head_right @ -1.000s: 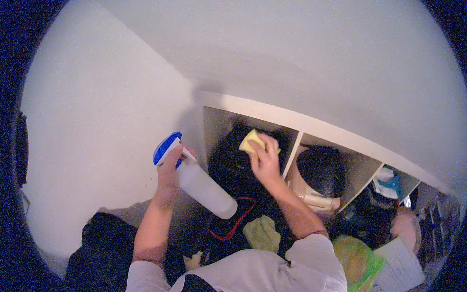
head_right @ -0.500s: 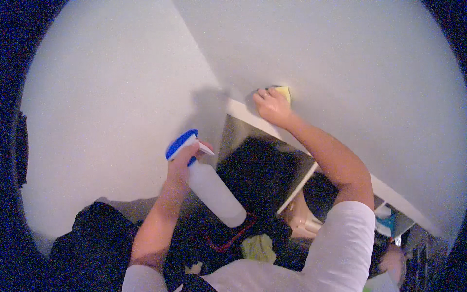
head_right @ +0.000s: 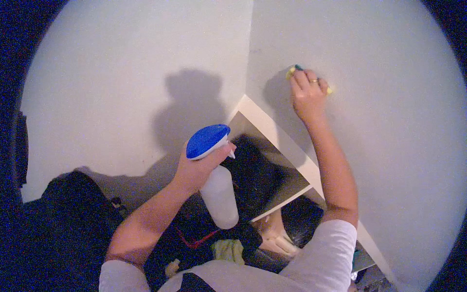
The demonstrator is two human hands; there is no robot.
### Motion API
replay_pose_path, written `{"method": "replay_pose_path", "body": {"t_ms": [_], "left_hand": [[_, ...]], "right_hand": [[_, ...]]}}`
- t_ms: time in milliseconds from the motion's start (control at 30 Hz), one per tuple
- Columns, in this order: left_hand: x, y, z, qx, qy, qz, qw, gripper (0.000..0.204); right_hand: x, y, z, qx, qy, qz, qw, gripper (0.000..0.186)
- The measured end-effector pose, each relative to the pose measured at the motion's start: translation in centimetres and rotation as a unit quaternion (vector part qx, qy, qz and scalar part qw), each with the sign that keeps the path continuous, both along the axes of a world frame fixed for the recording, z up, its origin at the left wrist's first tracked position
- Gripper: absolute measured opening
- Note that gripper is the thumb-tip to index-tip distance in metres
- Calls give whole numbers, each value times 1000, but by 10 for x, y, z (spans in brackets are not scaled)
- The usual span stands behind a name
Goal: The person cleans a wall by applying a cleaning spray and scrubbing with a sponge and a cloth.
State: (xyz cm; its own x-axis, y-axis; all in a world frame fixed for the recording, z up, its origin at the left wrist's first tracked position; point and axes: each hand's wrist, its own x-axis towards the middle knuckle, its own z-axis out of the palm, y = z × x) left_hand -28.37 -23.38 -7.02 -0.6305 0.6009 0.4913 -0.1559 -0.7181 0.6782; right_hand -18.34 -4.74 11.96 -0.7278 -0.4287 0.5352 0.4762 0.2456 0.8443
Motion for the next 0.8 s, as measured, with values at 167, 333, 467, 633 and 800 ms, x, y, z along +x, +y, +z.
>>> {"method": "replay_pose_path", "body": {"t_ms": [167, 333, 467, 633, 800], "left_hand": [[-9, 6, 3, -1, 9, 10, 1000, 21], [-21, -4, 11, 7, 50, 50, 997, 23], [-13, 13, 2, 31, 46, 26, 998, 22], [-15, 2, 6, 33, 56, 61, 996, 21], [-9, 12, 4, 43, 76, 74, 993, 19]], "right_hand": [[1, 17, -10, -4, -106, -82, 991, 16], [17, 6, -3, -53, -164, -183, 968, 13], [-21, 20, 4, -1, -186, -127, 974, 15], [-1, 31, -14, -35, -90, -94, 991, 17], [-27, 31, -4, -31, -118, -183, 975, 20]]}}
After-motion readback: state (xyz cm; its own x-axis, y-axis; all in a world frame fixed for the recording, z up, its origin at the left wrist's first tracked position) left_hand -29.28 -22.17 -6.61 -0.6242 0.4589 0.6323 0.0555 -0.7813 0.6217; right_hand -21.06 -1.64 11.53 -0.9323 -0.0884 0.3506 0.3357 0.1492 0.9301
